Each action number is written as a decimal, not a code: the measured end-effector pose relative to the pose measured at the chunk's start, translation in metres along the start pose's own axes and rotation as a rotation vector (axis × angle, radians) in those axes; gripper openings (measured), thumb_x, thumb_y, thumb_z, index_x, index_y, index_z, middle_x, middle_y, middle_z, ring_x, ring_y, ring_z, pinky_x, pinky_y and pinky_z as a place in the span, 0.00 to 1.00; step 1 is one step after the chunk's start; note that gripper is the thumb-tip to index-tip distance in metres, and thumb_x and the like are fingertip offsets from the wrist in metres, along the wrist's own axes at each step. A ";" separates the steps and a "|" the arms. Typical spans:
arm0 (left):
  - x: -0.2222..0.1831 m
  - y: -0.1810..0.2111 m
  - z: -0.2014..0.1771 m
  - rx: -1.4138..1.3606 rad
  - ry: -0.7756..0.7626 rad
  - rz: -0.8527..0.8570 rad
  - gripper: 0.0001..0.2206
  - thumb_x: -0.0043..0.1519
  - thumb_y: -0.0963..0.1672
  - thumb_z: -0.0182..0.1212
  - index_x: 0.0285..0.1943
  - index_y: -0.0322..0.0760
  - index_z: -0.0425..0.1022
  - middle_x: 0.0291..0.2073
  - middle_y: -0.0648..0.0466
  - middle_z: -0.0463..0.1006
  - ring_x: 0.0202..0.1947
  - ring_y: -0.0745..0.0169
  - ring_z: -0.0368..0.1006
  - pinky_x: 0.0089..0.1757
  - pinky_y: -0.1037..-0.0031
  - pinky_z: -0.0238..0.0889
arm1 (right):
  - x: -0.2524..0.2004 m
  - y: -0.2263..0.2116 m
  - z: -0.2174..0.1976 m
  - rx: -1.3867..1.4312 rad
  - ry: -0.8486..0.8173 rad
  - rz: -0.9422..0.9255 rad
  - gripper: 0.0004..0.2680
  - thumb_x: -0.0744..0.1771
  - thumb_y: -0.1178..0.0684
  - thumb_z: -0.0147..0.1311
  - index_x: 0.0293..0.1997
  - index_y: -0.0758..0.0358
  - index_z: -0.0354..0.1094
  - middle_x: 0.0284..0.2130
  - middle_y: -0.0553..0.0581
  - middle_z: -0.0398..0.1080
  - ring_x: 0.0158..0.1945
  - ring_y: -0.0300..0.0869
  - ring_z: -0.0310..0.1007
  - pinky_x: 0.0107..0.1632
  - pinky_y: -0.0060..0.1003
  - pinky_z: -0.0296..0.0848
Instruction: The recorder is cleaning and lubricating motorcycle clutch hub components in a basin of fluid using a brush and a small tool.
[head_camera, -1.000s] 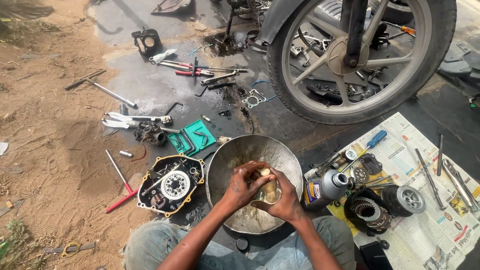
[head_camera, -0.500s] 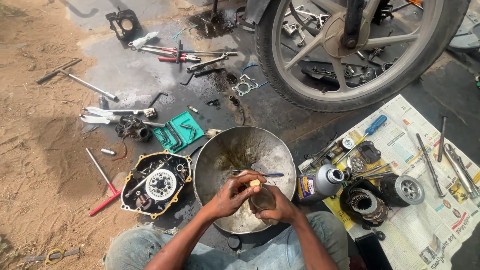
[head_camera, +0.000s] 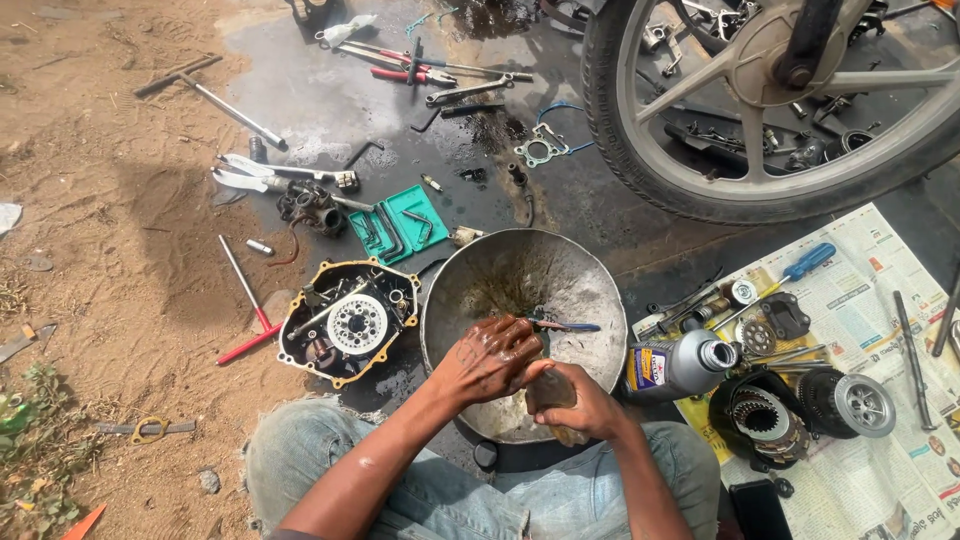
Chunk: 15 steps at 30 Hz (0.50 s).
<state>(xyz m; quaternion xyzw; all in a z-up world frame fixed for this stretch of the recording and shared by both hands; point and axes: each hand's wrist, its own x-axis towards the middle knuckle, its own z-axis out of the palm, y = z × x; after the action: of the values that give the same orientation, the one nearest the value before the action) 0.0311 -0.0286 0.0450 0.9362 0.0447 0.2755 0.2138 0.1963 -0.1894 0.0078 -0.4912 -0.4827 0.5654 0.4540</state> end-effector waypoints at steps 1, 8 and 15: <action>-0.002 -0.001 0.002 0.000 0.001 -0.012 0.17 0.69 0.52 0.55 0.47 0.34 0.79 0.46 0.42 0.77 0.45 0.44 0.76 0.45 0.58 0.71 | -0.002 0.002 -0.001 0.003 -0.010 0.007 0.17 0.59 0.60 0.60 0.52 0.66 0.66 0.33 0.54 0.74 0.38 0.39 0.76 0.45 0.37 0.77; -0.002 0.002 0.006 -0.093 -0.111 -0.041 0.15 0.67 0.48 0.51 0.36 0.36 0.79 0.34 0.48 0.80 0.32 0.51 0.75 0.37 0.60 0.70 | -0.003 0.006 0.006 -0.090 -0.040 0.087 0.17 0.59 0.59 0.65 0.52 0.64 0.68 0.36 0.56 0.78 0.41 0.42 0.80 0.49 0.39 0.78; -0.017 -0.014 0.036 -0.064 -0.123 -0.589 0.18 0.66 0.52 0.54 0.37 0.36 0.84 0.30 0.41 0.80 0.34 0.41 0.76 0.40 0.53 0.69 | 0.013 -0.002 0.038 -1.076 0.647 -0.054 0.23 0.56 0.61 0.62 0.56 0.64 0.66 0.41 0.65 0.76 0.45 0.56 0.78 0.49 0.45 0.76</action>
<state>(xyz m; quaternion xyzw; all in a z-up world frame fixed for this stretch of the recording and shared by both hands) 0.0368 -0.0329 0.0033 0.8906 0.2925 0.1456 0.3164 0.1574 -0.1798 0.0099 -0.7847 -0.5501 0.0542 0.2805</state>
